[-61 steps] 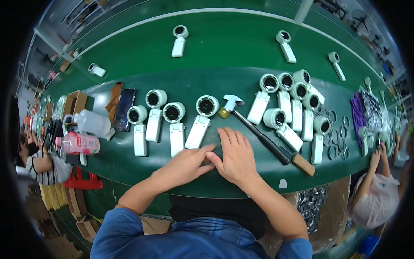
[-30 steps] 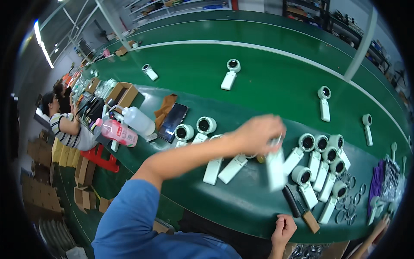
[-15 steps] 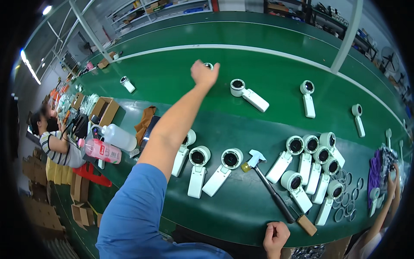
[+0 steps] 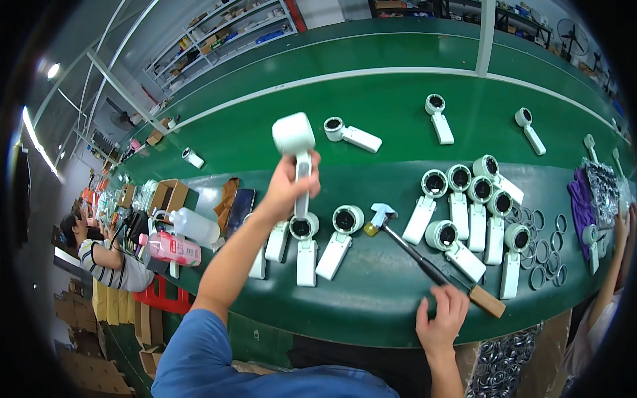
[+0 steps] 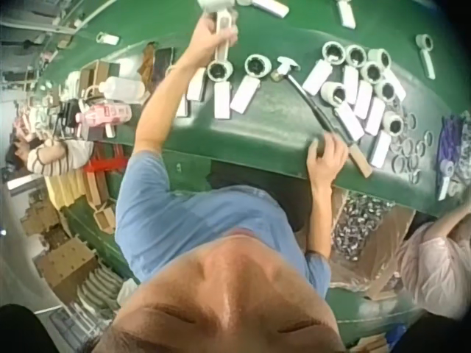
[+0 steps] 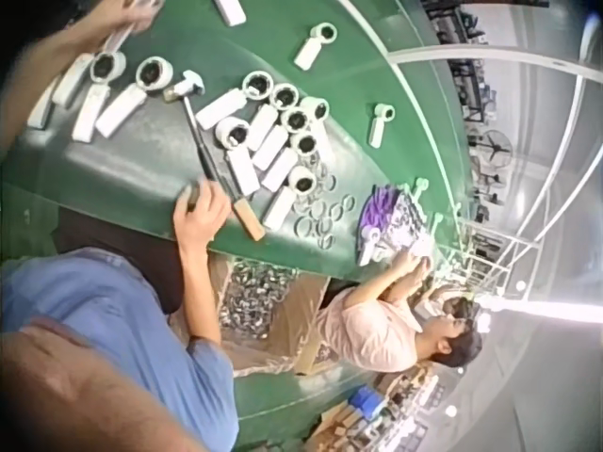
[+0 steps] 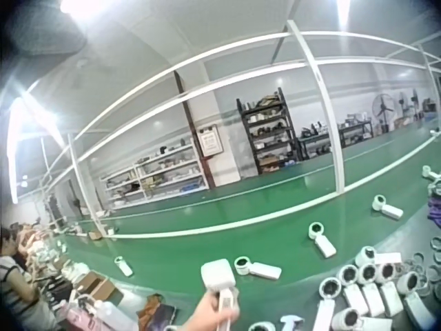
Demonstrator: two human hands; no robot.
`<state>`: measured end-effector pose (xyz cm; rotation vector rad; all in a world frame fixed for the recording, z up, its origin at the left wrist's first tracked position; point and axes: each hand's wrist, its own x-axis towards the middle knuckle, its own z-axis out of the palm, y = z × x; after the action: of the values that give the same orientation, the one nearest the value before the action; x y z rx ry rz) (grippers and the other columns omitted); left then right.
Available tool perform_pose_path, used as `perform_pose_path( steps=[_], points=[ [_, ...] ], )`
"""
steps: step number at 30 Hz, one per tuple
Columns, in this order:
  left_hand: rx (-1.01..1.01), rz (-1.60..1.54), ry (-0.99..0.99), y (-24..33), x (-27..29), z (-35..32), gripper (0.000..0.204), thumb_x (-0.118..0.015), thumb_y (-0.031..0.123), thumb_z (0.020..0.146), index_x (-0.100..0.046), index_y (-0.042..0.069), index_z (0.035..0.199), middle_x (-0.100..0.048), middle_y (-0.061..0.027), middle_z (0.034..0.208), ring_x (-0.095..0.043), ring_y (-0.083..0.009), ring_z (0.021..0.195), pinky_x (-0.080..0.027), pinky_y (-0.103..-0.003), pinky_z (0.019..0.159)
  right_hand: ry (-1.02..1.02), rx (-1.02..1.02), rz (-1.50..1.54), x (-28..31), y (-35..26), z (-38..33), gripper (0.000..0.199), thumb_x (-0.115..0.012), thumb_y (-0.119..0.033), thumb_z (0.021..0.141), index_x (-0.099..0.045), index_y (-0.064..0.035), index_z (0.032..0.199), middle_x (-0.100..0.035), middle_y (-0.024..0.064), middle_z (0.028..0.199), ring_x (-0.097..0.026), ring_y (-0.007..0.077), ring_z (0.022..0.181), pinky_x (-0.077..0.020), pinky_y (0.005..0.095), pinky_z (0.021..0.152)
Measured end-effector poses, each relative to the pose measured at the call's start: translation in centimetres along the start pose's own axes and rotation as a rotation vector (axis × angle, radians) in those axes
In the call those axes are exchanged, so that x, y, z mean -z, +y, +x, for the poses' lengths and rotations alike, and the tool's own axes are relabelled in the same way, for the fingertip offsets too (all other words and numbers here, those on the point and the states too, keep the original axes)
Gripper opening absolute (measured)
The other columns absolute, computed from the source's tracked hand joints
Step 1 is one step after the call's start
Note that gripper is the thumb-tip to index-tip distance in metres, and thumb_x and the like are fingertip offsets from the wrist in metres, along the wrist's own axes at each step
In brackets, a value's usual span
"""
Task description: Manual assembly of white plastic components by inserting metal rings and securing them with tools.
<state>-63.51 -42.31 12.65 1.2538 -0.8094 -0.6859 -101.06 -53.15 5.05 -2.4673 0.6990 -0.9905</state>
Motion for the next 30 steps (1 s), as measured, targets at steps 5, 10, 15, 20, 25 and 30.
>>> perform_pose_path(
  steps=[5,10,15,20,25,30],
  points=[
    [-0.142,-0.216,-0.176,2.7,-8.1,-8.8,0.067,-0.076,0.016,0.080,-0.044,0.001,0.137,-0.056,-0.0074,0.102,-0.056,-0.0125,0.074,-0.049,-0.031,0.064,-0.098,-0.006,-0.224,-0.9,1.7,1.9,0.043,-0.074,-0.008,0.081,-0.060,-0.0024,0.121,-0.060,0.0149,0.113,-0.055,0.0357,0.107,-0.0437,0.0454,0.092],
    [-0.272,-0.334,-0.272,2.0,-10.6,-11.3,0.069,-0.072,0.014,0.081,-0.043,0.001,0.143,-0.057,-0.0076,0.102,-0.056,-0.0131,0.082,-0.050,-0.033,0.066,-0.234,0.031,-0.169,-1.1,2.9,0.8,0.042,-0.075,-0.012,0.082,-0.061,-0.0028,0.120,-0.060,0.0140,0.112,-0.055,0.0356,0.105,-0.0435,0.0459,0.091],
    [-0.153,-0.152,-0.186,1.9,-12.1,-14.1,0.067,-0.072,0.016,0.082,-0.045,0.001,0.141,-0.055,-0.0071,0.100,-0.055,-0.0140,0.081,-0.050,-0.034,0.070,-0.170,0.036,-0.134,0.2,2.7,-0.3,0.041,-0.075,-0.012,0.082,-0.062,-0.0031,0.120,-0.060,0.0137,0.111,-0.054,0.0357,0.104,-0.0435,0.0462,0.090],
    [0.049,-0.138,-0.118,2.7,-14.3,-15.0,0.059,-0.069,0.021,0.085,-0.047,0.001,0.136,-0.053,-0.0059,0.099,-0.055,-0.0156,0.081,-0.049,-0.036,0.076,-0.112,0.035,-0.057,0.7,2.1,-1.0,0.043,-0.078,-0.012,0.079,-0.063,-0.0036,0.119,-0.061,0.0144,0.111,-0.056,0.0358,0.105,-0.0437,0.0459,0.092],
    [0.066,-0.736,-0.027,1.2,-17.1,-14.9,0.054,-0.064,0.025,0.088,-0.043,0.005,0.133,-0.049,-0.0057,0.105,-0.056,-0.0183,0.089,-0.048,-0.039,0.087,-0.161,0.018,0.373,3.6,-5.5,-0.1,0.050,-0.081,-0.014,0.075,-0.063,-0.0031,0.121,-0.065,0.0155,0.113,-0.062,0.0349,0.103,-0.0500,0.0451,0.089],
    [0.115,-0.649,0.118,0.5,-19.2,-15.5,0.056,-0.063,0.026,0.088,-0.038,0.007,0.134,-0.049,-0.0076,0.111,-0.054,-0.0218,0.104,-0.045,-0.041,0.099,-0.064,0.175,0.228,3.3,-8.1,1.1,0.049,-0.081,-0.015,0.079,-0.063,-0.0013,0.123,-0.070,0.0137,0.106,-0.068,0.0299,0.085,-0.0557,0.0376,0.072]
  ],
)
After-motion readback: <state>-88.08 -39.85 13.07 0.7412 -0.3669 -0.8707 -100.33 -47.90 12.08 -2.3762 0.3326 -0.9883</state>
